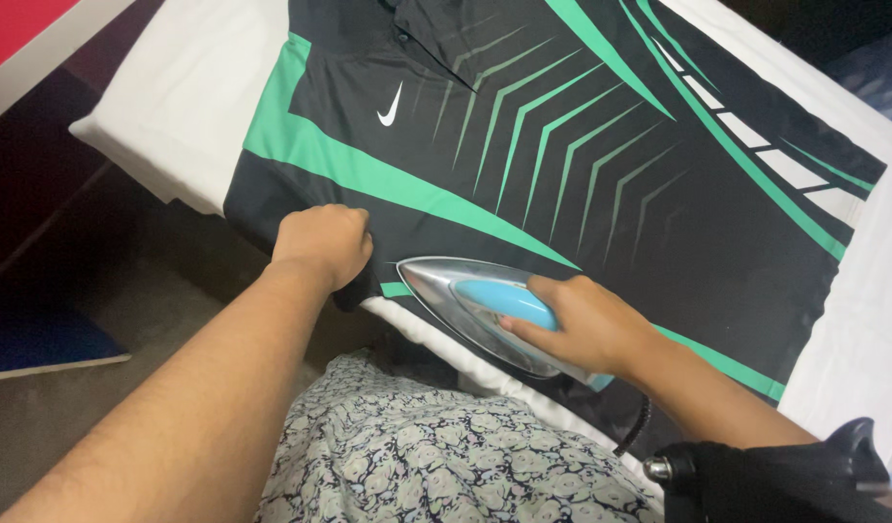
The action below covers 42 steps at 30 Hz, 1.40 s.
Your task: The person irons a black and green Nike jersey laid out on a white surface. They use a blue and white steam iron, moving it back and forth across the fabric while holding the garment steady with their left hand.
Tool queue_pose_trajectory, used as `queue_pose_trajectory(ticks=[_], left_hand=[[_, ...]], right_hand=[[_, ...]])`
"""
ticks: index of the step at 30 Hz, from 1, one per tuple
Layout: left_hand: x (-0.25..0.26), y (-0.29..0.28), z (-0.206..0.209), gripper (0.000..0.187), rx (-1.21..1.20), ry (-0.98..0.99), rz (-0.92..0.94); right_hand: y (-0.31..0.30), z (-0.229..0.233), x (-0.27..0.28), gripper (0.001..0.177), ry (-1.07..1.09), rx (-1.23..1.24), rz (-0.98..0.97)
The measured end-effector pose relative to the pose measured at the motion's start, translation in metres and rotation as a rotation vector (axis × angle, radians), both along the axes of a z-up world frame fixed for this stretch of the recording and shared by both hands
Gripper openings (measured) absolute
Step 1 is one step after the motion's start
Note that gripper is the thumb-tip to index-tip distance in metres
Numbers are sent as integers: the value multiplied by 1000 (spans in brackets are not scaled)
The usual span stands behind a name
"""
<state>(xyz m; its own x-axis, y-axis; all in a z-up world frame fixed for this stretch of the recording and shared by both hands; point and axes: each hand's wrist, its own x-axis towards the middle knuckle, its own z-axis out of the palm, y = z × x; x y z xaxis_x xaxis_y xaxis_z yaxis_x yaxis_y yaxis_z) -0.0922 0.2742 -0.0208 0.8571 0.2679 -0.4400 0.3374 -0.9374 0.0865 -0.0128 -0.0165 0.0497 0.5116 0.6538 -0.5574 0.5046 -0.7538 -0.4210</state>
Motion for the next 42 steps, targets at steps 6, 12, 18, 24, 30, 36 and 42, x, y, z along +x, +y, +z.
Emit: queue_pose_trajectory(ticks=[6, 12, 18, 24, 30, 36, 42], left_hand=[[-3, 3, 0, 26, -15, -7, 9], [-4, 5, 4, 27, -14, 26, -2], [3, 2, 7, 27, -2, 63, -24], [4, 3, 8, 28, -39, 93, -1], [7, 2, 8, 30, -30, 122, -5], [9, -5, 11, 31, 20, 158, -28], [13, -8, 14, 33, 3, 186, 33]], right_hand=[[28, -1, 0, 53, 13, 53, -58], [27, 2, 1, 55, 96, 23, -37], [10, 5, -2, 55, 108, -16, 50], [11, 1, -11, 55, -79, -17, 0], [10, -1, -9, 55, -73, -50, -293], [-8, 1, -5, 54, 23, -20, -277], [-33, 11, 0, 57, 13, -130, -198]])
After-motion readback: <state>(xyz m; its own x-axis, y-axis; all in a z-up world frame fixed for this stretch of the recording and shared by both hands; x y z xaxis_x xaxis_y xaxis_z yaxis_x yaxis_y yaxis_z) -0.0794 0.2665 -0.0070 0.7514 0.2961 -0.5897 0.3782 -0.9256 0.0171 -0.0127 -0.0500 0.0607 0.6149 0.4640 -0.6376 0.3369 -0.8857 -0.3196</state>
